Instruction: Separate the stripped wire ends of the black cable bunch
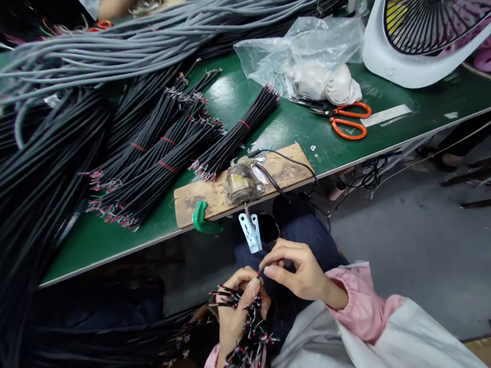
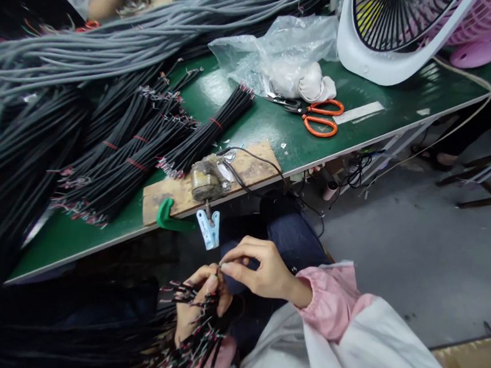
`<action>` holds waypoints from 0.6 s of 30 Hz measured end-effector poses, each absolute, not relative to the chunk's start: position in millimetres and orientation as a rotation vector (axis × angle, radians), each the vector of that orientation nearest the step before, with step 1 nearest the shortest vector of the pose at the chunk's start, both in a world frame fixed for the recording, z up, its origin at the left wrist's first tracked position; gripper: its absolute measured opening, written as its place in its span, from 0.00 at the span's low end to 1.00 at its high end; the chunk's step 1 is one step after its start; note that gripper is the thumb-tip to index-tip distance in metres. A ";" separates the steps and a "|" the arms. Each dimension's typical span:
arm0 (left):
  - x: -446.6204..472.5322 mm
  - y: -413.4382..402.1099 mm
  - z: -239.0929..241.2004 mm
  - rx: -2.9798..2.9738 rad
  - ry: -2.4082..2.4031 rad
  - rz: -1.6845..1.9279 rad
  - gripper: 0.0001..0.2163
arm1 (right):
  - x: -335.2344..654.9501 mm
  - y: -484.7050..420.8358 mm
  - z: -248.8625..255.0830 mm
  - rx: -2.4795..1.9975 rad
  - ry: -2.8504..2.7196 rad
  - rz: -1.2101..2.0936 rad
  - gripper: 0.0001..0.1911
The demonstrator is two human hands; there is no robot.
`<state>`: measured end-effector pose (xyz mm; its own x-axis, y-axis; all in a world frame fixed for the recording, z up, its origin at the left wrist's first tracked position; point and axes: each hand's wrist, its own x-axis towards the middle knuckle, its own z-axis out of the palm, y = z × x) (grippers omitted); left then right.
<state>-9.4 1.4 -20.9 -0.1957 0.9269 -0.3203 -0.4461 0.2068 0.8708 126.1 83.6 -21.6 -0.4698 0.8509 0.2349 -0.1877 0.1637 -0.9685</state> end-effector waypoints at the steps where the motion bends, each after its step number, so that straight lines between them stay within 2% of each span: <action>1: -10.1 1.4 -22.6 0.562 1.170 1.357 0.08 | 126.0 85.1 -20.3 -0.654 -1.557 1.446 0.07; 6: -10.4 4.1 -25.3 0.576 1.107 1.352 0.09 | 124.5 88.3 -21.1 -0.669 -1.579 1.387 0.04; 10: -8.5 8.2 -21.5 0.542 1.112 1.391 0.10 | 124.1 90.9 -24.4 -0.673 -1.539 1.464 0.03; 14: -8.7 10.0 -22.5 0.517 1.081 1.369 0.10 | 122.7 95.0 -22.0 -0.612 -1.541 1.563 0.06; 18: -7.2 10.7 -22.2 0.483 1.088 1.443 0.11 | 120.7 95.4 -18.9 -0.621 -1.581 1.516 0.06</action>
<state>-7.2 10.7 -22.2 -0.2089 0.9317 -0.2971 -0.5425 0.1424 0.8279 120.7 95.4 -18.9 -0.5260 0.8190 0.2291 -0.1946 0.1463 -0.9699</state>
